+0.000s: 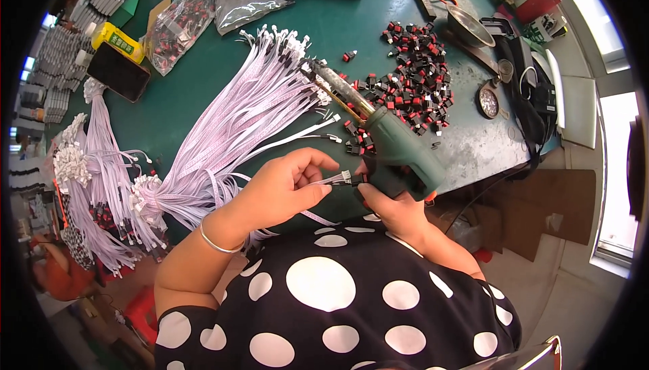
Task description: The person assembles wire harnesses by joining connectors to wires with a heat tool.
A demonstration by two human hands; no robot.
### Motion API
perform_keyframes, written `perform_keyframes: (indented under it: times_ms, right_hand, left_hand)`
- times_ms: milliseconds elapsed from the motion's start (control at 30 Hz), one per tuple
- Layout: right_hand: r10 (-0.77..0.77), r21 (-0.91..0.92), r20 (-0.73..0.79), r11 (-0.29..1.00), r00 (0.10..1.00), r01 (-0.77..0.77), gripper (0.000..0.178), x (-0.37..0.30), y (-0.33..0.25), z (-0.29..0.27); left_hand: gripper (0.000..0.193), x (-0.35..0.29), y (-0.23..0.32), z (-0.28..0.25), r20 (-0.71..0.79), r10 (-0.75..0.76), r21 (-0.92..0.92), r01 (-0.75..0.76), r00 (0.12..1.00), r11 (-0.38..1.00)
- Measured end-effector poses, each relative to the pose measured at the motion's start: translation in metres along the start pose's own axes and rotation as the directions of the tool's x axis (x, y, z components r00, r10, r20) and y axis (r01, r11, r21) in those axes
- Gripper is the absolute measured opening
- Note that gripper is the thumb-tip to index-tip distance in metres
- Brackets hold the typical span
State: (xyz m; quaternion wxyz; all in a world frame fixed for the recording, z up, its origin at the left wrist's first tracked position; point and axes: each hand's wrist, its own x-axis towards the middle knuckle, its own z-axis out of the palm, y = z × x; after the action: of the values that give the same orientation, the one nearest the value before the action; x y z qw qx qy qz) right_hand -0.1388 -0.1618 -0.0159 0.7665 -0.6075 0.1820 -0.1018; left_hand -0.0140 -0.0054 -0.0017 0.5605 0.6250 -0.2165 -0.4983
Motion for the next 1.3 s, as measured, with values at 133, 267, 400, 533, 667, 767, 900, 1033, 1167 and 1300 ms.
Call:
perform_keyframes:
  times_ms: [133, 267, 400, 533, 667, 767, 900, 1033, 1167, 1300]
  right_hand:
    - [0.06, 0.005, -0.046, 0.998, 0.997, -0.06, 0.033, -0.003, 0.005, -0.002]
    - [-0.027, 0.019, -0.085, 0.999, 0.996, 0.029, 0.034, -0.001, 0.008, 0.0]
    - [-0.034, -0.002, -0.033, 0.999, 0.999, 0.034, 0.023, -0.002, 0.007, -0.004]
    - [-0.037, 0.049, -0.047, 0.998, 0.998, 0.039, 0.022, -0.002, 0.007, -0.002]
    - [-0.029, 0.03, -0.053, 0.999, 0.998, 0.031, 0.022, -0.003, 0.008, -0.002]
    - [-0.037, 0.019, -0.041, 0.999, 0.998, 0.037, 0.022, -0.003, 0.009, -0.004]
    - [-0.027, -0.073, 0.028, 0.997, 0.999, 0.029, 0.03, -0.007, 0.004, -0.005]
    - [-0.033, -0.06, -0.018, 0.998, 0.999, 0.032, 0.033, -0.006, 0.003, -0.009]
    - [-0.235, -0.183, -0.253, 0.964, 0.939, 0.192, 0.033, -0.006, -0.019, -0.05]
    - [-0.489, -0.466, -0.309, 0.826, 0.816, 0.318, 0.012, -0.006, -0.043, -0.125]
  left_hand:
    - [0.019, -0.005, 0.007, 0.006, -0.123, 0.063, 0.1, -0.05, 0.99, 0.994]
    - [0.013, 0.0, 0.004, 0.008, -0.093, 0.3, 0.497, -0.217, 0.949, 0.84]
    - [0.013, 0.003, 0.003, 0.01, -0.086, 0.3, 0.502, -0.219, 0.95, 0.837]
    - [0.012, 0.005, 0.002, 0.015, -0.057, 0.349, 0.453, -0.287, 0.936, 0.844]
    - [0.011, 0.008, 0.004, 0.017, -0.052, 0.315, 0.407, -0.268, 0.948, 0.873]
    - [0.01, 0.008, 0.003, 0.015, -0.068, 0.315, 0.34, -0.275, 0.947, 0.899]
    - [0.01, 0.01, -0.003, 0.013, -0.069, 0.295, 0.236, -0.272, 0.953, 0.933]
    - [0.01, 0.009, -0.003, 0.013, -0.072, 0.333, 0.253, -0.306, 0.94, 0.918]
    - [0.012, -0.018, 0.005, -0.007, -0.103, 0.49, 0.063, -0.486, 0.866, 0.872]
    - [0.031, -0.076, 0.02, -0.051, 0.228, 0.467, -0.285, -0.4, 0.855, 0.871]
